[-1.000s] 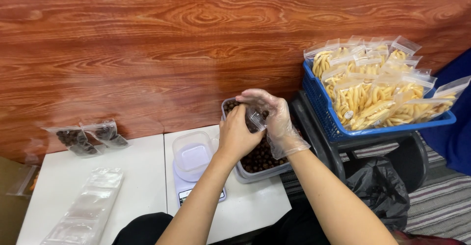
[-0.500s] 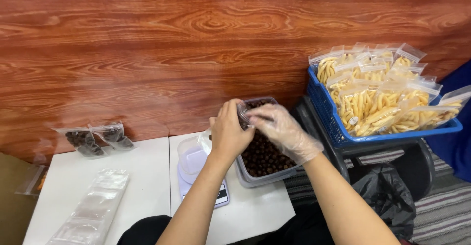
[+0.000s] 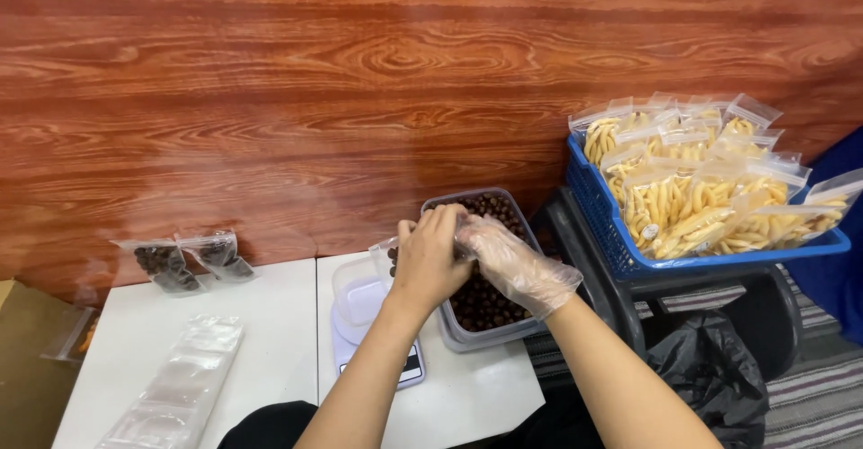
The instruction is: Packing chocolate balls into small plastic bags and weighing them on a digital scale for portion control.
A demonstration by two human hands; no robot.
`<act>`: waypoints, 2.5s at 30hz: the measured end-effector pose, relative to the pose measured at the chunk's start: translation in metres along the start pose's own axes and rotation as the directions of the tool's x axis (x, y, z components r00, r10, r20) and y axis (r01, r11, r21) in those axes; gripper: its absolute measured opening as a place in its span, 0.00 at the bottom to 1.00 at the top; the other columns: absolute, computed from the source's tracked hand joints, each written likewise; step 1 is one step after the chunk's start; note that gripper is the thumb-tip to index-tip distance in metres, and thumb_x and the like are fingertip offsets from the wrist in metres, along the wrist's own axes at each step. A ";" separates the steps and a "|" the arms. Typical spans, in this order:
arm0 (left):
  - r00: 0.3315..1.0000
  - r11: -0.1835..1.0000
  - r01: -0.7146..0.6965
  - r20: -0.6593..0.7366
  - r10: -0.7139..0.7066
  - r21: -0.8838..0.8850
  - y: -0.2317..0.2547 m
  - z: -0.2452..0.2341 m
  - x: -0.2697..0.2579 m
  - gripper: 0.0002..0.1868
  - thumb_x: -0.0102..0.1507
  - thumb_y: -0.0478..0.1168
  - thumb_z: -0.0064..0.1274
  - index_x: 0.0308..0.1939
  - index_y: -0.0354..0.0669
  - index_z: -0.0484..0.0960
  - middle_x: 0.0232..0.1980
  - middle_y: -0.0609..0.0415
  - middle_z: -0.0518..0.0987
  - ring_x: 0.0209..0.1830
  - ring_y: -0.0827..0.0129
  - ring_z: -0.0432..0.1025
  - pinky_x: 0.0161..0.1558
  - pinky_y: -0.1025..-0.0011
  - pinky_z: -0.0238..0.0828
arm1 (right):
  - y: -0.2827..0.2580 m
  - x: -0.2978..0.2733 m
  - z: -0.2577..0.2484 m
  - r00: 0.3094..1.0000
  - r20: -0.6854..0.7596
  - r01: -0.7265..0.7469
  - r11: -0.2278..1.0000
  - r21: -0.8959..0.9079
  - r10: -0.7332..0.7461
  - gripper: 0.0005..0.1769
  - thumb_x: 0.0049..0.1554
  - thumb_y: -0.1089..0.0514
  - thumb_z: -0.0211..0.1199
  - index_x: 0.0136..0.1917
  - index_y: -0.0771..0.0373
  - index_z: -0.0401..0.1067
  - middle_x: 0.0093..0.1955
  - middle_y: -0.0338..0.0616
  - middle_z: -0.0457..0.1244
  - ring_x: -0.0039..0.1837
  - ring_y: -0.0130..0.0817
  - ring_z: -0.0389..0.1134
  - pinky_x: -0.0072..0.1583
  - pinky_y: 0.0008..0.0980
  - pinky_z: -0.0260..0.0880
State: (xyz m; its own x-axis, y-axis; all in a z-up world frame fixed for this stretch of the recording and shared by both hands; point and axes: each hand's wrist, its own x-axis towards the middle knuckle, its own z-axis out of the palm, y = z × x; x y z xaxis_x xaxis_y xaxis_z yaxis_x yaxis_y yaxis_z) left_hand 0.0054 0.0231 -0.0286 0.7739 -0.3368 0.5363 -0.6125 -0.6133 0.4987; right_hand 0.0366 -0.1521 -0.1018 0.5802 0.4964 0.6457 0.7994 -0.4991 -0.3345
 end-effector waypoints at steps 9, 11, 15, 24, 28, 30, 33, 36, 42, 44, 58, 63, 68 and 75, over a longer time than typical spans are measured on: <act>0.989 0.995 -0.101 -0.104 0.102 0.018 -0.009 0.011 -0.001 0.31 0.44 0.36 0.60 0.52 0.51 0.70 0.44 0.59 0.72 0.50 0.62 0.70 0.50 0.62 0.61 | -0.078 0.061 -0.069 0.977 0.026 -0.214 0.972 0.102 0.212 0.23 0.62 0.58 0.44 0.40 0.58 0.80 0.41 0.43 0.72 0.54 0.46 0.70 0.61 0.41 0.70; 0.989 0.996 -0.085 -0.119 0.087 0.017 -0.010 0.005 0.001 0.31 0.45 0.35 0.60 0.52 0.50 0.70 0.44 0.59 0.72 0.50 0.61 0.70 0.49 0.62 0.61 | -0.086 0.061 -0.067 0.966 0.039 -0.257 0.951 0.172 0.254 0.22 0.61 0.58 0.45 0.38 0.59 0.80 0.39 0.46 0.72 0.51 0.48 0.70 0.59 0.43 0.71; 0.983 0.993 -0.120 -0.135 0.121 0.021 -0.003 -0.007 0.004 0.29 0.45 0.36 0.59 0.50 0.49 0.70 0.43 0.58 0.70 0.49 0.61 0.67 0.50 0.62 0.59 | -0.088 0.054 -0.059 0.900 0.212 -0.434 0.823 0.368 0.380 0.13 0.53 0.63 0.56 0.43 0.62 0.82 0.37 0.48 0.71 0.44 0.36 0.70 0.50 0.42 0.72; 0.685 0.439 0.720 0.652 -0.324 -0.537 -0.017 -0.076 0.007 0.46 0.60 0.72 0.47 0.65 0.36 0.75 0.64 0.34 0.76 0.66 0.49 0.71 0.64 0.53 0.67 | -0.128 0.079 -0.100 0.874 0.246 -0.486 0.733 0.476 0.420 0.14 0.50 0.64 0.54 0.35 0.66 0.81 0.36 0.46 0.70 0.41 0.29 0.66 0.47 0.33 0.71; 0.442 0.096 0.866 0.841 0.311 -0.490 -0.029 -0.071 -0.018 0.47 0.61 0.72 0.44 0.64 0.30 0.73 0.62 0.27 0.76 0.62 0.39 0.72 0.63 0.50 0.68 | -0.157 0.096 -0.106 0.890 0.303 -0.451 0.742 0.495 0.339 0.13 0.47 0.65 0.54 0.33 0.66 0.81 0.33 0.48 0.65 0.40 0.32 0.63 0.44 0.35 0.68; 0.419 0.074 0.895 0.887 0.193 -0.439 -0.026 -0.063 -0.021 0.28 0.60 0.55 0.57 0.52 0.32 0.78 0.41 0.37 0.83 0.37 0.50 0.81 0.28 0.65 0.75 | -0.159 0.094 -0.105 0.814 0.367 -0.573 0.721 0.389 0.449 0.17 0.42 0.67 0.52 0.35 0.64 0.83 0.42 0.51 0.68 0.47 0.34 0.65 0.47 0.35 0.69; 0.559 0.154 0.814 0.827 0.052 -0.560 -0.039 -0.047 -0.022 0.23 0.63 0.55 0.57 0.45 0.36 0.79 0.33 0.49 0.71 0.32 0.62 0.73 0.34 0.67 0.73 | -0.161 0.095 -0.113 0.751 0.383 -0.644 0.726 0.240 0.539 0.17 0.42 0.67 0.51 0.33 0.65 0.82 0.46 0.54 0.68 0.48 0.40 0.65 0.46 0.38 0.68; 0.581 0.247 0.791 0.814 -0.017 -0.560 -0.025 -0.055 -0.024 0.22 0.65 0.55 0.57 0.35 0.37 0.78 0.26 0.54 0.69 0.24 0.71 0.68 0.25 0.78 0.65 | -0.184 0.100 -0.100 0.696 0.462 -0.711 0.616 0.338 0.550 0.13 0.39 0.67 0.51 0.31 0.66 0.77 0.38 0.44 0.64 0.42 0.31 0.61 0.35 0.28 0.60; 0.604 0.254 0.779 0.795 -0.056 -0.574 -0.021 -0.060 -0.020 0.24 0.66 0.58 0.55 0.42 0.38 0.83 0.31 0.42 0.82 0.29 0.59 0.81 0.31 0.68 0.79 | -0.170 0.098 -0.100 0.804 0.362 -0.595 0.633 0.495 0.472 0.14 0.39 0.69 0.54 0.34 0.67 0.81 0.38 0.51 0.68 0.43 0.31 0.64 0.40 0.30 0.66; 0.651 0.286 0.736 0.757 -0.050 -0.614 -0.033 -0.043 -0.022 0.21 0.67 0.53 0.55 0.42 0.36 0.82 0.30 0.41 0.82 0.27 0.59 0.81 0.29 0.69 0.79 | -0.193 0.103 -0.097 0.792 0.371 -0.610 0.596 0.523 0.485 0.13 0.37 0.70 0.53 0.32 0.67 0.78 0.36 0.48 0.65 0.42 0.30 0.62 0.39 0.28 0.62; 0.881 0.675 0.455 0.403 -0.247 -0.581 -0.067 -0.113 -0.020 0.38 0.55 0.53 0.67 0.64 0.40 0.75 0.62 0.36 0.78 0.67 0.47 0.70 0.68 0.53 0.64 | -0.143 0.099 -0.039 0.917 -0.008 -0.352 0.821 0.449 0.398 0.11 0.45 0.73 0.62 0.40 0.65 0.79 0.35 0.48 0.69 0.42 0.31 0.70 0.45 0.32 0.72; 0.881 0.710 0.435 0.099 -0.463 -0.554 -0.105 -0.120 -0.027 0.19 0.67 0.57 0.55 0.56 0.55 0.82 0.52 0.56 0.83 0.58 0.66 0.77 0.58 0.64 0.74 | -0.115 0.096 -0.006 0.972 0.048 -0.234 0.953 0.191 0.229 0.10 0.45 0.69 0.64 0.41 0.60 0.79 0.36 0.49 0.70 0.43 0.50 0.71 0.47 0.43 0.72; 0.891 0.725 0.423 0.102 -0.443 -0.543 -0.103 -0.126 -0.034 0.20 0.67 0.54 0.57 0.56 0.48 0.81 0.55 0.46 0.81 0.61 0.54 0.75 0.57 0.58 0.74 | -0.131 0.098 0.017 0.936 0.238 -0.255 0.965 -0.055 0.260 0.05 0.48 0.63 0.65 0.40 0.61 0.78 0.38 0.52 0.69 0.48 0.54 0.70 0.52 0.46 0.72; 0.889 0.782 0.456 0.184 -0.419 -0.424 -0.098 -0.133 -0.039 0.21 0.65 0.55 0.57 0.56 0.49 0.80 0.55 0.46 0.81 0.59 0.51 0.76 0.57 0.56 0.74 | -0.181 0.121 0.002 0.741 0.494 -0.409 0.889 -0.206 0.456 0.13 0.52 0.59 0.60 0.50 0.56 0.81 0.45 0.49 0.72 0.53 0.54 0.72 0.55 0.47 0.73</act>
State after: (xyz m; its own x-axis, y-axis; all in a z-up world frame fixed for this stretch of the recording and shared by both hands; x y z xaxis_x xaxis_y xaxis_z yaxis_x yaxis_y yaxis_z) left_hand 0.0145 0.1912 -0.0081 0.9744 -0.1740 0.1425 -0.1941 -0.3304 0.9237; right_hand -0.0378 -0.0001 0.0362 0.8712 0.4908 -0.0129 0.4407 -0.7933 -0.4200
